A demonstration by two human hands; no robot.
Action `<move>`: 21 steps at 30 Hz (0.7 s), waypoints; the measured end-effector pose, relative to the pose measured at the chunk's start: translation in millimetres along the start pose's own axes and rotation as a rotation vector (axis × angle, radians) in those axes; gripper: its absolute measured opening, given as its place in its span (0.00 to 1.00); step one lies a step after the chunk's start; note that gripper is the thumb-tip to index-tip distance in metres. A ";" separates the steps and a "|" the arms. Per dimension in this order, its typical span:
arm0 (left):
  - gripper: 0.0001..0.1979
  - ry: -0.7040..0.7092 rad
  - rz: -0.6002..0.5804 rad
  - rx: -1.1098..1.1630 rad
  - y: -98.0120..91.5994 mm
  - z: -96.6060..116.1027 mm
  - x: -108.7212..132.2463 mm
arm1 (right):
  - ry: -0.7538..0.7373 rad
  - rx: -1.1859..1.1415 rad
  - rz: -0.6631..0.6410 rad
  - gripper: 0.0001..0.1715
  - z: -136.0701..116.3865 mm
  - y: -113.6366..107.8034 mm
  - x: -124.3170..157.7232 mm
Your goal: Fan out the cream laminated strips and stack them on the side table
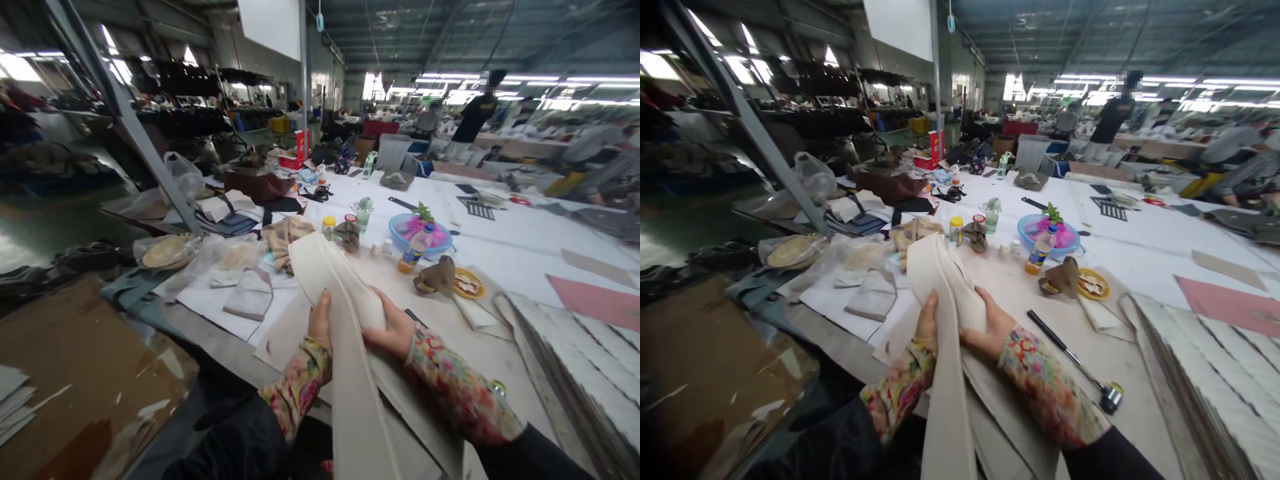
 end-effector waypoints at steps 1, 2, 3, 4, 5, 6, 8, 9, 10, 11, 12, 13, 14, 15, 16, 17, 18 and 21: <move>0.30 0.005 0.005 -0.004 -1.6 -6.9 -2.5 | -0.009 0.033 -0.014 0.47 5.2 -6.7 -2.5; 0.30 0.015 0.002 -0.001 -3.7 -14.4 -4.3 | -0.019 0.072 -0.030 0.44 11.2 -13.1 -4.9; 0.29 0.025 -0.009 0.005 -6.6 -23.2 -5.5 | -0.022 0.123 -0.050 0.41 18.2 -18.7 -7.1; 0.28 0.028 -0.032 0.011 -10.1 -33.7 -6.0 | -0.015 0.187 -0.071 0.38 26.4 -23.2 -8.9; 0.27 0.016 -0.065 0.016 -14.4 -46.3 -6.2 | -0.002 0.262 -0.099 0.36 35.4 -25.8 -10.2; 0.26 -0.016 -0.110 0.017 -19.6 -61.2 -6.3 | 0.017 0.340 -0.134 0.34 45.1 -25.9 -10.8; 0.23 -0.157 -0.201 -0.007 -34.4 -97.4 -6.9 | 0.077 0.466 -0.232 0.30 67.3 -18.0 -9.4; 0.21 -0.248 -0.238 -0.031 -44.2 -116.5 -7.5 | 0.125 0.494 -0.283 0.28 79.8 -10.6 -7.3; 0.20 -0.335 -0.276 -0.051 -54.5 -134.2 -8.5 | 0.172 0.498 -0.320 0.28 92.5 -2.0 -4.8; 0.19 -0.407 -0.316 -0.058 -64.6 -149.4 -10.0 | 0.210 0.478 -0.350 0.29 105.2 7.9 -2.1; 0.19 -0.458 -0.356 -0.049 -73.5 -161.2 -12.0 | 0.233 0.445 -0.380 0.33 117.8 18.7 0.4; 0.19 -0.489 -0.394 -0.025 -80.7 -169.7 -14.4 | 0.240 0.414 -0.403 0.37 130.4 29.3 2.3; 0.19 -0.505 -0.431 0.004 -85.8 -175.3 -16.8 | 0.232 0.395 -0.420 0.42 143.4 38.8 3.2; 0.20 -0.513 -0.456 0.028 -89.5 -178.9 -18.9 | 0.204 0.393 -0.426 0.45 156.2 46.4 2.9; 0.20 -0.517 -0.465 0.044 -92.0 -181.3 -20.7 | 0.155 0.404 -0.416 0.48 168.5 51.9 1.3; 0.19 -0.516 -0.460 0.051 -93.5 -182.8 -22.0 | 0.102 0.425 -0.379 0.50 180.5 54.4 -1.3; 0.19 -0.506 -0.449 0.056 -94.2 -183.6 -22.9 | 0.042 0.449 -0.318 0.53 191.4 54.0 -4.6; 0.20 -0.435 -0.395 0.068 -94.8 -184.7 -24.0 | -0.079 0.469 -0.143 0.59 218.6 45.8 -12.7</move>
Point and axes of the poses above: each hand's wrist, its own x-axis away from the middle knuckle, its own y-axis out of the palm, z = x × y, the point moved 6 cm from there along -x, towards the middle knuckle, and after that the axes turned 9 degrees about -x, right-handed, at the moved point
